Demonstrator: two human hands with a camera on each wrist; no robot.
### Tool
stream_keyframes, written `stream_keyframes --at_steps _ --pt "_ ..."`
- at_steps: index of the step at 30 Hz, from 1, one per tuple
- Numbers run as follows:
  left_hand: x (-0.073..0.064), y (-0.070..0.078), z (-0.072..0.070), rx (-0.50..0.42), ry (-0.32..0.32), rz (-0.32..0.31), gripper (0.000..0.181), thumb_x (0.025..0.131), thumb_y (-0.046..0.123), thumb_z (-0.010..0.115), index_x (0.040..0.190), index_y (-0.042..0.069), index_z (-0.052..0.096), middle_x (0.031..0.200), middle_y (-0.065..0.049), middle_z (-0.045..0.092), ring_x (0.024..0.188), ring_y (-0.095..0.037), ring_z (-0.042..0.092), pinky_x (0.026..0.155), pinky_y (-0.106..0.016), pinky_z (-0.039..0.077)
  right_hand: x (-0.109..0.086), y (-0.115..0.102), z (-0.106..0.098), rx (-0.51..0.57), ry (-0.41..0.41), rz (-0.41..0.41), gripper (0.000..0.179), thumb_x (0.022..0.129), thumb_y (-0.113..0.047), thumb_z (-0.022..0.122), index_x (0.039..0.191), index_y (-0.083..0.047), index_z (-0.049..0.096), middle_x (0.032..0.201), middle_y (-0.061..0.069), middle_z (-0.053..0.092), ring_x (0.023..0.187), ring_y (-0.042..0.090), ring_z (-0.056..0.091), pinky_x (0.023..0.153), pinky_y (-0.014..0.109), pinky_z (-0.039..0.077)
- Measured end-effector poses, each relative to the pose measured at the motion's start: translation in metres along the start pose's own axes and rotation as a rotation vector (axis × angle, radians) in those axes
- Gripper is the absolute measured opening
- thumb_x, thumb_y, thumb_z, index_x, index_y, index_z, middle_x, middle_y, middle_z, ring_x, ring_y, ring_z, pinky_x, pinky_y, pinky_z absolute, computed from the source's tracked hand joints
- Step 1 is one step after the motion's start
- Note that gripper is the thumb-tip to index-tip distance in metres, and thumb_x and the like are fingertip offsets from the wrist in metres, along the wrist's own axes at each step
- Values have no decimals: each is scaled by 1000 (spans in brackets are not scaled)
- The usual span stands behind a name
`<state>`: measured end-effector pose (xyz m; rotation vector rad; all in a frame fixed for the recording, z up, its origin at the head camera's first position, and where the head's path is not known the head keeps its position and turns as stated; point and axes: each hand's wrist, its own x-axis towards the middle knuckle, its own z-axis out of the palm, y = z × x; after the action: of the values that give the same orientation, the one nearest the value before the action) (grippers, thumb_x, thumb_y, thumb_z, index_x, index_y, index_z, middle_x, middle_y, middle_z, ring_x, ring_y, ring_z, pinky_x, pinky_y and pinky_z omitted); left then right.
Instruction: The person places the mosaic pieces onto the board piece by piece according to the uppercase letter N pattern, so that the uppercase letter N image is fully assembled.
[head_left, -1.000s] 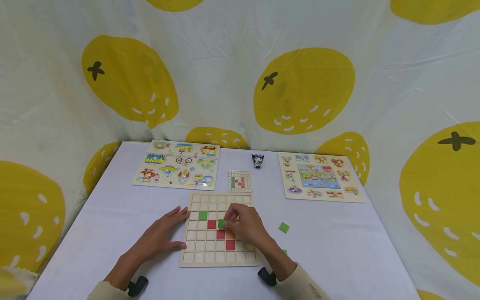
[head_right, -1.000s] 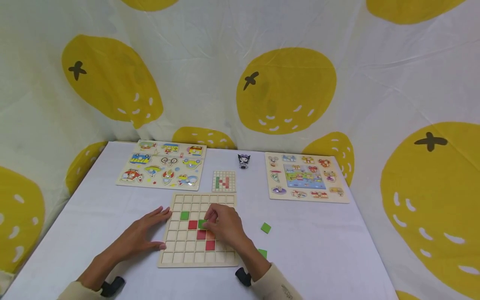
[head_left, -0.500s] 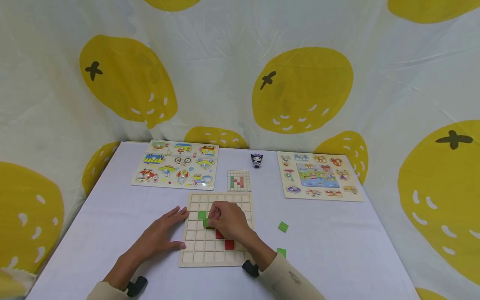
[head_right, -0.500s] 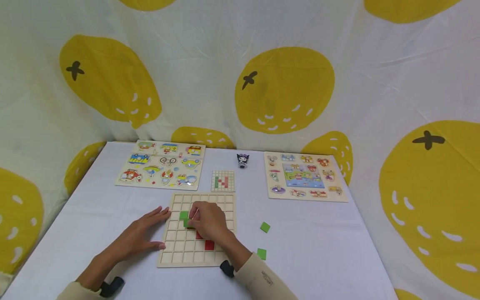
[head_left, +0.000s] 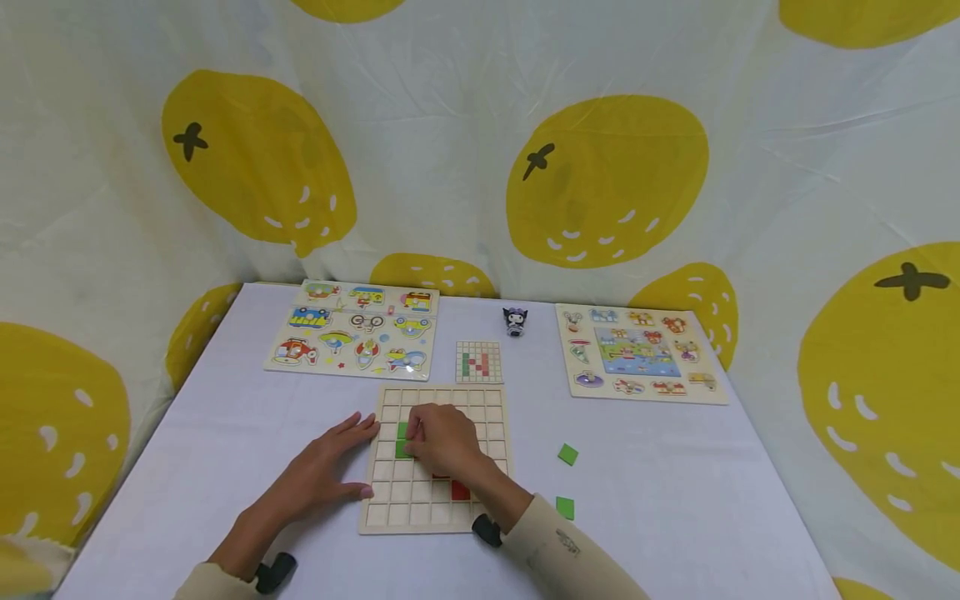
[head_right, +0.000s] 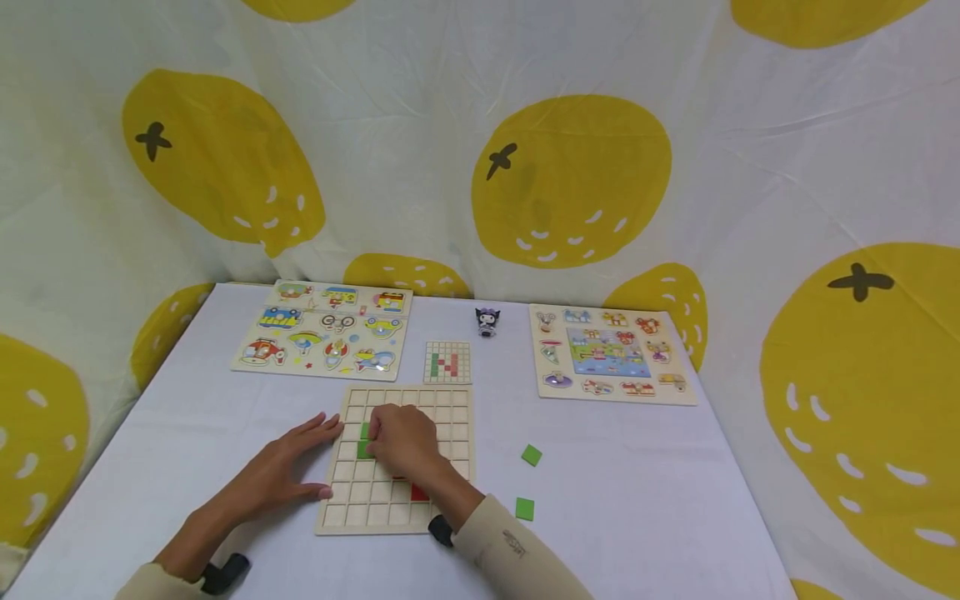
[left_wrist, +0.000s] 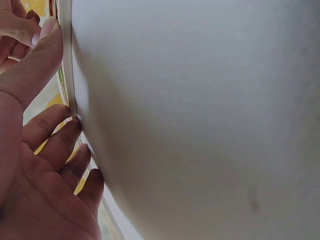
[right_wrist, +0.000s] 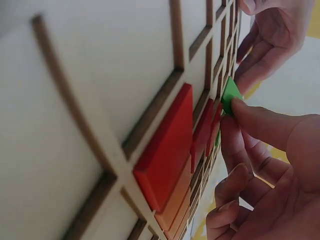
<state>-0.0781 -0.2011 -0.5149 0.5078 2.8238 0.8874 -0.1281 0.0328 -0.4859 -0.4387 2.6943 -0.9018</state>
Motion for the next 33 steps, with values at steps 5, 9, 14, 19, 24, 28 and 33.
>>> stream_keyframes --at_steps 5,9,14,19,24,28,33 --pt "1 -2 2 7 -4 4 98 73 33 98 158 13 52 168 -4 47 159 -39 37 120 -66 40 4 1 5 -47 -9 12 22 88 -22 88 81 -24 66 67 -8 57 64 9 52 56 24 39" --pt "1 -3 2 10 2 18 97 73 34 98 157 13 53 167 -5 48 158 -40 38 119 -66 41 6 3 5 -64 -8 7 21 88 -22 88 80 -25 68 69 -9 58 67 9 53 57 24 41" --pt "1 -2 2 13 -5 7 98 74 35 97 158 14 53 168 -5 47 158 -40 37 119 -67 41 2 5 -2 -33 -13 -17 17 86 -21 89 83 -23 72 72 -9 59 69 8 53 58 24 41" --pt "1 -1 1 18 0 12 97 74 36 97 157 13 53 167 -5 48 158 -41 38 119 -68 41 -5 11 -11 87 -20 -51 15 85 -20 90 91 -19 76 73 -9 63 70 7 56 61 24 44" --pt "1 -2 0 12 -5 15 97 75 40 96 157 13 53 167 -5 48 158 -41 38 119 -68 41 -14 21 -20 172 8 -28 17 86 -22 89 98 -20 78 80 -11 68 79 10 58 68 26 46" --pt "1 -1 -1 13 -16 4 97 75 40 96 158 13 53 168 -5 47 159 -41 36 119 -68 40 -23 29 -29 211 49 -2 18 87 -22 87 102 -17 79 85 -9 68 81 13 60 68 27 50" --pt "0 1 -1 19 -10 -6 98 74 37 97 158 13 52 168 -6 47 158 -41 36 118 -69 41 -37 42 -43 239 109 25 18 89 -21 86 104 -18 78 86 -9 70 84 16 59 70 27 50"
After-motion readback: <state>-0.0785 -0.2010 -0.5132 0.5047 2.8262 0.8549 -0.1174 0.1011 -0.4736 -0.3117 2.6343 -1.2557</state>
